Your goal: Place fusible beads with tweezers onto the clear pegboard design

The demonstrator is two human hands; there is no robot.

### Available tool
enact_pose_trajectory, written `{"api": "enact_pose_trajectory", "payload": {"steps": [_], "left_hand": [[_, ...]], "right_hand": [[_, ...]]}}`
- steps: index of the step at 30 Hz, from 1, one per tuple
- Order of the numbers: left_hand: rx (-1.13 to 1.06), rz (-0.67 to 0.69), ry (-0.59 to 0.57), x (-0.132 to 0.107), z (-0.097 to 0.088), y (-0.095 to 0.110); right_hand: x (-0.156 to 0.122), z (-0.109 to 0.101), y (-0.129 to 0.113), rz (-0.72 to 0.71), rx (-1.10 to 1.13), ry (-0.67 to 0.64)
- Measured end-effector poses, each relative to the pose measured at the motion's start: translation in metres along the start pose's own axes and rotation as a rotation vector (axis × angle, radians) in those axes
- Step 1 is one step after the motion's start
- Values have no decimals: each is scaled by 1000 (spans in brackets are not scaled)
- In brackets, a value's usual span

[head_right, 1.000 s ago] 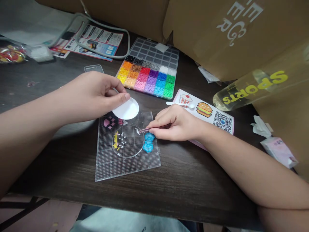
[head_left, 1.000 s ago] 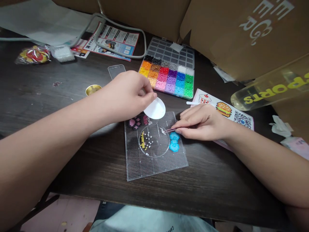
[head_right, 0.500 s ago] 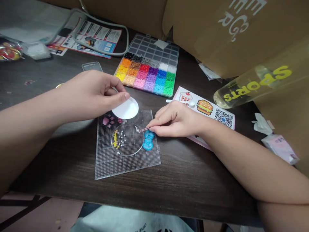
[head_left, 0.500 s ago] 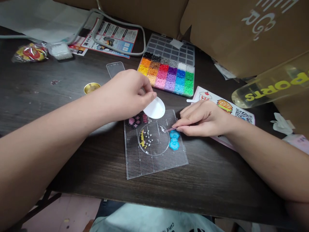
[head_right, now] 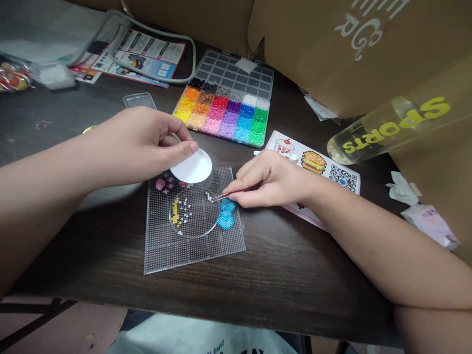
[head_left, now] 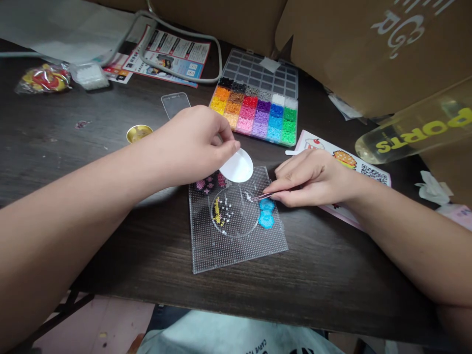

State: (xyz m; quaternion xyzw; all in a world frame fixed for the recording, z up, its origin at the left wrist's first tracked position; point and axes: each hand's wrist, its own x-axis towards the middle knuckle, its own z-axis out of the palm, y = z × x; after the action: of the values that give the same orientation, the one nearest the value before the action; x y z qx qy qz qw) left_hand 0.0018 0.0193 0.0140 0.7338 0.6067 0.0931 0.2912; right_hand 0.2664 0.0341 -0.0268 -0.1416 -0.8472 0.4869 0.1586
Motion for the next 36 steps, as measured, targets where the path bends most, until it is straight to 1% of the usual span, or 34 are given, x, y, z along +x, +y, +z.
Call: {"api": "enact_pose_trajectory", "payload": {"steps": [4, 11, 16, 24, 27, 32, 36], "left_hand": [[-18, 41, -18, -1, 0, -1], [7, -11, -7, -1, 1, 2], [-22, 39, -10, -3, 0, 2], [-40, 80, -13, -2, 0, -1], [-37, 67, -20, -4, -1, 1], [-2, -5, -77, -8, -4, 9], [-7, -2, -67, -8, -4, 9]], "right_hand": [[1, 0, 0, -1, 4, -4], [3, -1, -4, 24, -24, -29], [3, -3, -4, 53, -63, -60], [4, -1, -2, 35, -48, -34], [5, -1, -2, 43, -27, -29], [6, -2, -1, 29, -14, -36], [5, -2, 1, 18, -23, -37]]}}
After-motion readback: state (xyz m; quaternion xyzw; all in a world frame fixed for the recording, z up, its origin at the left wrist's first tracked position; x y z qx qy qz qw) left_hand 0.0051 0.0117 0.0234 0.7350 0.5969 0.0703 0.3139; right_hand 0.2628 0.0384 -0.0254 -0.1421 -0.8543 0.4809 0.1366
